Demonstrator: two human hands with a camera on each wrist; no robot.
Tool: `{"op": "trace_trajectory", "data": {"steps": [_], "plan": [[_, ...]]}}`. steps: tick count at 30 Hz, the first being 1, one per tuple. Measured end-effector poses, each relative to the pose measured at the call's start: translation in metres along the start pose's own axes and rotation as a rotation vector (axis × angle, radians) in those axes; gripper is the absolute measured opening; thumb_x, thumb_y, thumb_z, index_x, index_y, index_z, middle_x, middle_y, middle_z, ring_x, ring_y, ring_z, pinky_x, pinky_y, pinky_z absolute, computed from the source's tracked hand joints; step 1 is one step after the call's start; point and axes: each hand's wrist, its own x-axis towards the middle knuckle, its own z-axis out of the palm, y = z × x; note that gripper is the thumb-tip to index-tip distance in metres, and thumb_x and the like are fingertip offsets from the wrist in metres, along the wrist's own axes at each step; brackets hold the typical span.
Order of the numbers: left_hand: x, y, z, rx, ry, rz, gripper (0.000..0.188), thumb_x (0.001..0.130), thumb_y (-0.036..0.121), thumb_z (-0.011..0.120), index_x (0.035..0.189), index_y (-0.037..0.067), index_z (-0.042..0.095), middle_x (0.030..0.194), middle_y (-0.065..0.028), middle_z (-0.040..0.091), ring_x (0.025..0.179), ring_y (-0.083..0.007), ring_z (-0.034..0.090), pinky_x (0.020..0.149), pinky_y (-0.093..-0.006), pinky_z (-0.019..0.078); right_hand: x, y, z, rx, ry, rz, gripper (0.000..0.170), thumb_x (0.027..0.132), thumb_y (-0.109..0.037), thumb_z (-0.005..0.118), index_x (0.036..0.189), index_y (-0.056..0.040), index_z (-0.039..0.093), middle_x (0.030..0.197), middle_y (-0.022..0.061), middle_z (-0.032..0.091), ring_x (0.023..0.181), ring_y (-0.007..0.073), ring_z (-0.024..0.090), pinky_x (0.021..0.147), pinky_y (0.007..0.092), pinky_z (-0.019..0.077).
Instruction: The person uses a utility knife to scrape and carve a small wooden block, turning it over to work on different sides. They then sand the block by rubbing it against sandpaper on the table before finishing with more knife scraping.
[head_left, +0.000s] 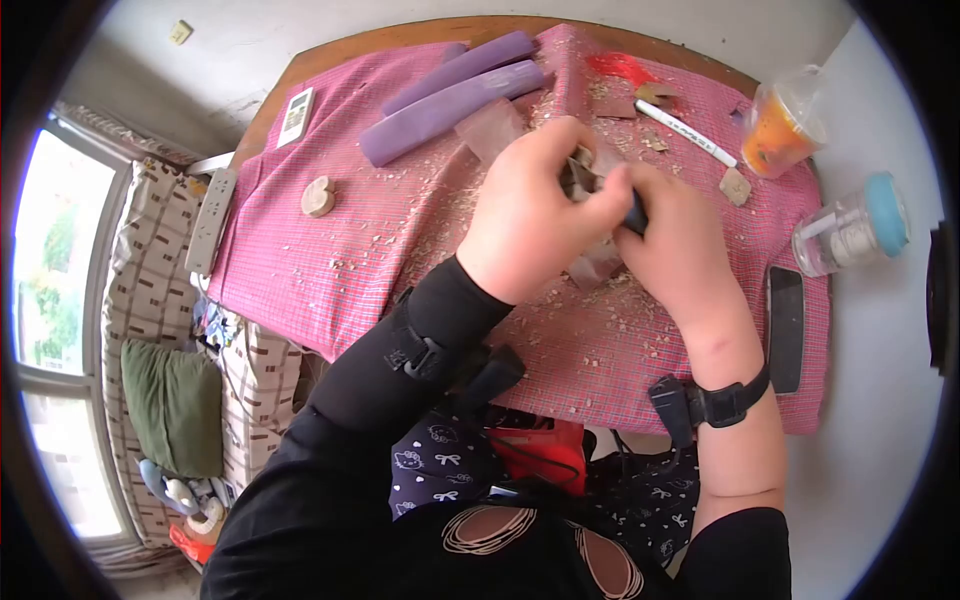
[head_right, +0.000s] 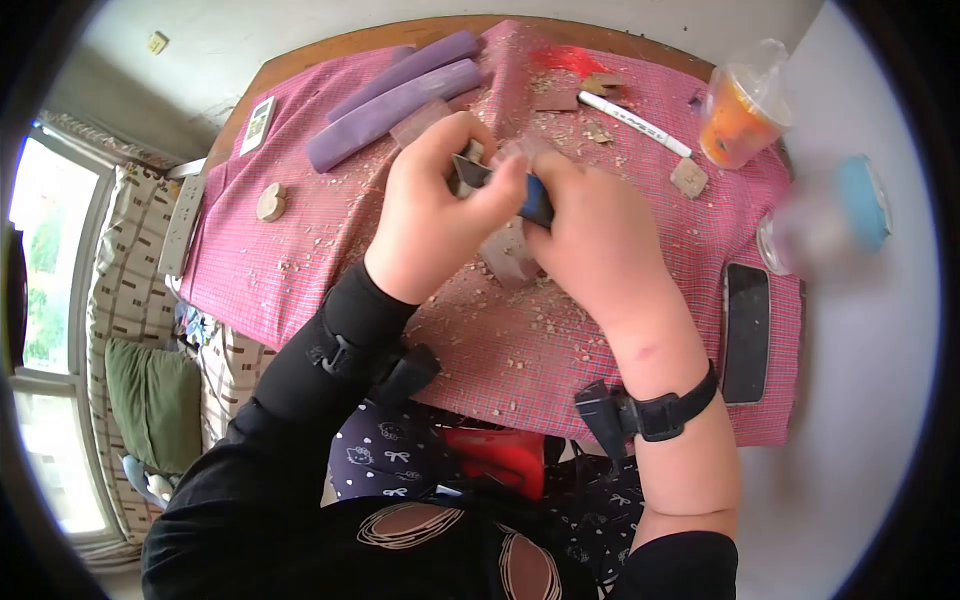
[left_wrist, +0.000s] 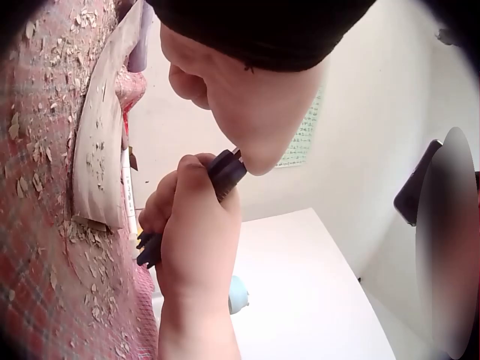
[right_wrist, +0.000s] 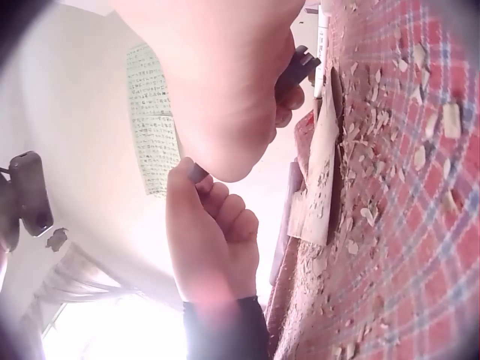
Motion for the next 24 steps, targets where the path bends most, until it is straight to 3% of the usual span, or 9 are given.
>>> {"op": "trace_trajectory", "data": {"steps": [2, 3, 5, 6, 11, 13, 17, 19, 24], "plan": [[0.001, 0.001, -0.004, 0.010, -0.046, -0.118, 0.033, 0.083, 0.028, 0.077, 0.089, 0.000, 0.062, 0.076, -0.0185, 0.060, 0.069, -0.0357, 0.061, 0.065, -0.0429, 0.0498, -0.002, 0.002, -0.002, 0.003, 0.021, 0.000, 0.027, 0.080, -0.012, 0.071, 0.106, -0.0065, 0.065, 0.086, 0.0202, 0.069, 0.085, 0.0450, 0.066, 0.076, 0.0534, 0.0527], [0.001, 0.002, -0.006, 0.025, -0.043, -0.114, 0.033, 0.083, 0.028, 0.077, 0.089, 0.000, 0.062, 0.076, -0.0185, 0.060, 0.069, -0.0357, 0.061, 0.065, -0.0429, 0.0498, 0.002, 0.000, 0.000, 0.023, 0.050, -0.014, 0.026, 0.080, -0.012, 0.070, 0.105, -0.0061, 0.065, 0.087, 0.0203, 0.069, 0.085, 0.0448, 0.066, 0.076, 0.0535, 0.0525], [0.002, 0.001, -0.005, -0.030, -0.015, -0.054, 0.034, 0.083, 0.029, 0.077, 0.087, 0.000, 0.061, 0.076, -0.0184, 0.060, 0.069, -0.0353, 0.061, 0.065, -0.0426, 0.0496, 0.003, 0.000, -0.004, 0.115, 0.006, -0.021, 0.025, 0.080, -0.012, 0.070, 0.104, -0.0053, 0.066, 0.087, 0.0207, 0.069, 0.086, 0.0446, 0.066, 0.076, 0.0528, 0.0524], [0.003, -0.001, -0.005, -0.065, -0.023, -0.036, 0.034, 0.084, 0.028, 0.078, 0.087, 0.002, 0.057, 0.072, -0.0041, 0.049, 0.069, -0.0110, 0.045, 0.062, -0.0300, 0.0432, 0.003, 0.001, -0.006, 0.196, -0.061, -0.007, 0.025, 0.079, -0.011, 0.070, 0.103, -0.0045, 0.066, 0.088, 0.0211, 0.069, 0.086, 0.0443, 0.066, 0.075, 0.0520, 0.0524], [0.001, -0.003, -0.011, -0.112, -0.105, 0.005, 0.036, 0.080, 0.029, 0.079, 0.087, 0.002, 0.056, 0.072, -0.0053, 0.049, 0.068, -0.0132, 0.045, 0.063, -0.0308, 0.0439, 0.002, 0.002, -0.012, 0.374, -0.219, -0.034, 0.024, 0.077, -0.010, 0.070, 0.100, -0.0033, 0.067, 0.086, 0.0219, 0.068, 0.086, 0.0454, 0.065, 0.074, 0.0493, 0.0521], [0.003, -0.009, -0.006, -0.046, -0.023, 0.154, 0.034, 0.081, 0.026, 0.078, 0.086, 0.002, 0.055, 0.071, -0.0051, 0.049, 0.066, -0.0136, 0.044, 0.060, -0.0313, 0.0429, 0.003, 0.002, -0.010, 0.352, -0.165, -0.028, 0.023, 0.077, -0.010, 0.070, 0.099, -0.0040, 0.066, 0.085, 0.0218, 0.068, 0.084, 0.0455, 0.065, 0.072, 0.0504, 0.0514], [-0.002, -0.007, -0.003, -0.039, -0.039, 0.105, 0.030, 0.082, 0.023, 0.077, 0.085, 0.002, 0.055, 0.070, -0.0052, 0.048, 0.064, -0.0133, 0.043, 0.058, -0.0313, 0.0417, 0.000, 0.000, -0.009, 0.236, -0.186, 0.047, 0.026, 0.077, -0.009, 0.070, 0.102, -0.0058, 0.065, 0.087, 0.0217, 0.068, 0.086, 0.0453, 0.066, 0.073, 0.0521, 0.0512], [-0.002, -0.001, -0.001, -0.085, -0.029, 0.013, 0.027, 0.085, 0.021, 0.075, 0.085, 0.002, 0.056, 0.068, -0.0055, 0.048, 0.063, -0.0124, 0.044, 0.058, -0.0309, 0.0410, 0.001, 0.001, -0.007, 0.054, -0.082, 0.002, 0.030, 0.078, -0.010, 0.071, 0.108, -0.0073, 0.065, 0.087, 0.0222, 0.069, 0.086, 0.0455, 0.066, 0.075, 0.0540, 0.0516], [0.001, -0.008, 0.001, -0.038, -0.056, -0.086, 0.028, 0.088, 0.025, 0.074, 0.086, 0.002, 0.058, 0.064, -0.0049, 0.048, 0.060, -0.0111, 0.044, 0.056, -0.0311, 0.0404, 0.001, 0.001, 0.002, -0.031, -0.040, 0.036, 0.032, 0.081, -0.013, 0.071, 0.111, -0.0069, 0.065, 0.086, 0.0224, 0.069, 0.086, 0.0456, 0.067, 0.075, 0.0550, 0.0523]]}}
